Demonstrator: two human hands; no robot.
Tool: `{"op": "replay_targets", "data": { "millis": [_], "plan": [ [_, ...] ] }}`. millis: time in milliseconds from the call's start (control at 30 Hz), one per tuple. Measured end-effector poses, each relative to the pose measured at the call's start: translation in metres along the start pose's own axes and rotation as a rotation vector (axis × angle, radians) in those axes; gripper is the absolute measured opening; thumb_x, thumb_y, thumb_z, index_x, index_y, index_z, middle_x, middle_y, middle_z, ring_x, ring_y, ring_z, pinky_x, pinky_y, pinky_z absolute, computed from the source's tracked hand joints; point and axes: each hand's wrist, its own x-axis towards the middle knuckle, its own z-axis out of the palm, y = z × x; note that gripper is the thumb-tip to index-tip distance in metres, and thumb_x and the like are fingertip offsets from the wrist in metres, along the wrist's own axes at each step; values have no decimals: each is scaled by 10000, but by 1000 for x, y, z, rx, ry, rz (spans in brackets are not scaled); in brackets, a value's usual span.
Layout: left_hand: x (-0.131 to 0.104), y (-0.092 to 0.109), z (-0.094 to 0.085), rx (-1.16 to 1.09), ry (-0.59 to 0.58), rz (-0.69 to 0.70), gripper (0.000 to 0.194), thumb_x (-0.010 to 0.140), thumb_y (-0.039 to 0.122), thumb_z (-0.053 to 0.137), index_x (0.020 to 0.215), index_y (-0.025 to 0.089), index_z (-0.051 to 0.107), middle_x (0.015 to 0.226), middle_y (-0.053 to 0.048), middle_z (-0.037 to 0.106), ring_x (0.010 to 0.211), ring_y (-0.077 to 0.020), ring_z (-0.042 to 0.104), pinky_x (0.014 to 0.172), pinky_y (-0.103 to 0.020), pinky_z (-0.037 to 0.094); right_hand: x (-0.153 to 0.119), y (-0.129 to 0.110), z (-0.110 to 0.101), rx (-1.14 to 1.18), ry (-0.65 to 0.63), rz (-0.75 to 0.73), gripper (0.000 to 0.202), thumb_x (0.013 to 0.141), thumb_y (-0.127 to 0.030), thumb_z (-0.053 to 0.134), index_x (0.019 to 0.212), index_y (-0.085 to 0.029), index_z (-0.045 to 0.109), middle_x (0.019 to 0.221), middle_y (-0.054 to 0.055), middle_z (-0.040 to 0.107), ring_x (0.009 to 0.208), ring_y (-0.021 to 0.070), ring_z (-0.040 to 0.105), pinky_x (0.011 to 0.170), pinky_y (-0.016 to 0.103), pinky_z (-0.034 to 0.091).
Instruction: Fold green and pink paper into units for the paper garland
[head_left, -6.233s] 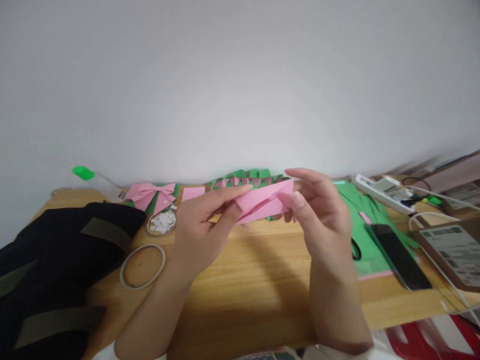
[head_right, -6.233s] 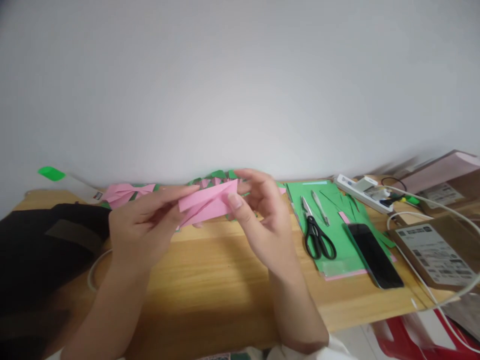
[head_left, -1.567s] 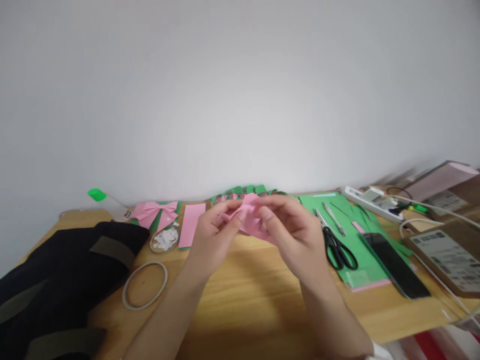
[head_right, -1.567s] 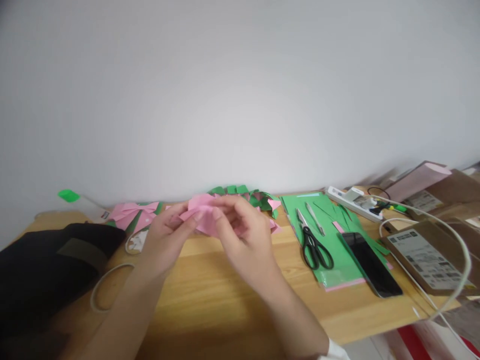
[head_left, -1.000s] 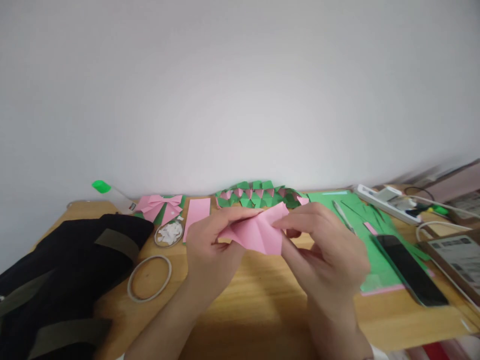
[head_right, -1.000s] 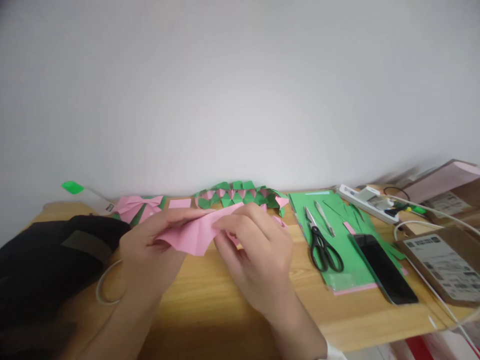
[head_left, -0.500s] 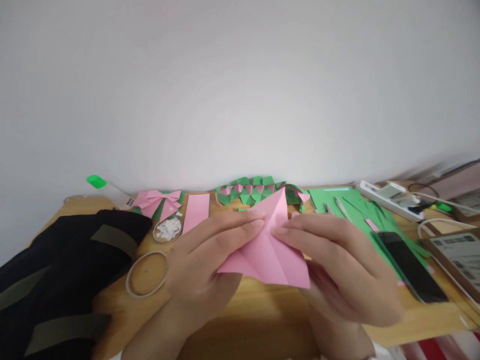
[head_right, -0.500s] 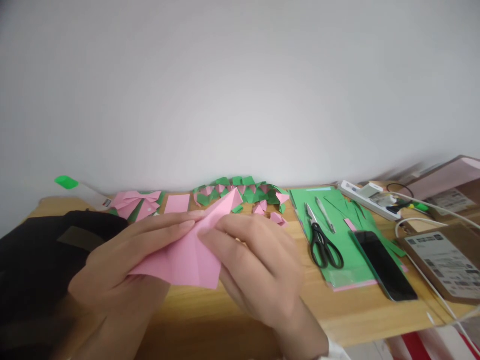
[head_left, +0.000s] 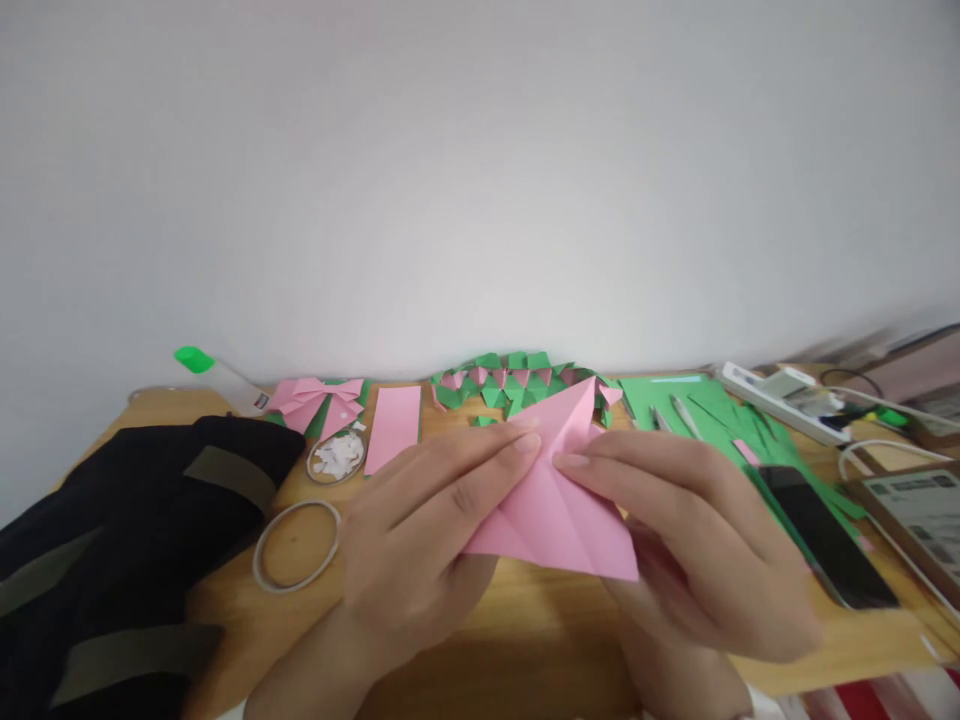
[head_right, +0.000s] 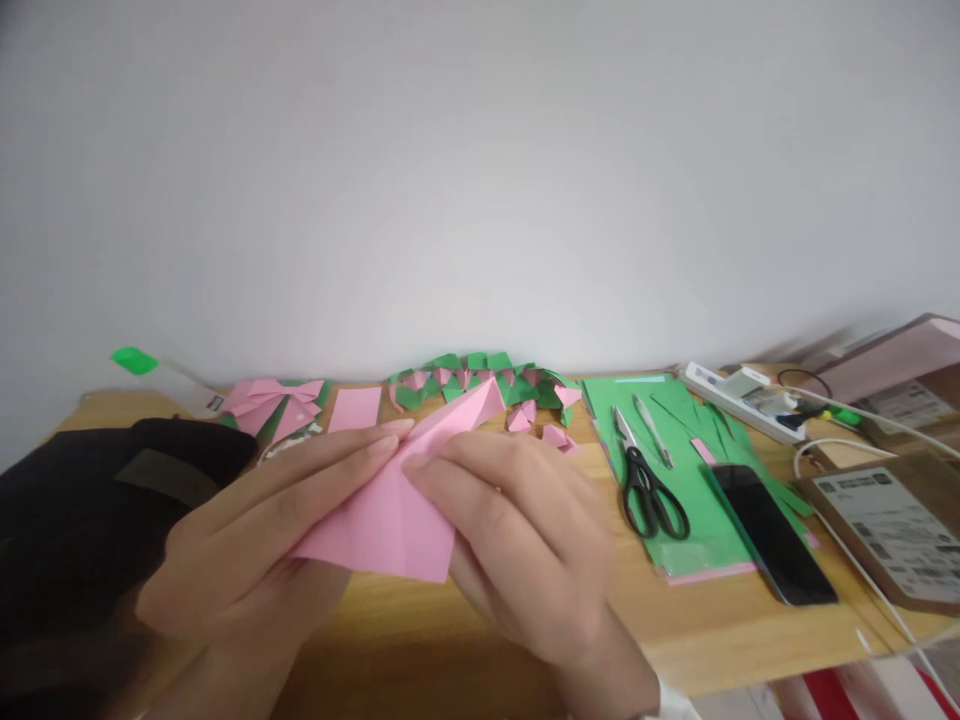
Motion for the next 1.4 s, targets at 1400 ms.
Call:
{"op": "replay_targets", "data": {
  "millis": [1400],
  "plan": [
    [7, 10, 17, -919, -30, -715, 377, 830, 159, 726, 1165, 327, 685, 1204, 17, 708, 1117, -147, 671, 931, -188, 567, 9, 3, 20, 200, -35, 308, 136, 831, -46, 600, 858, -154, 680, 819, 48, 689, 770, 128, 644, 655, 262, 494]
  ]
}}
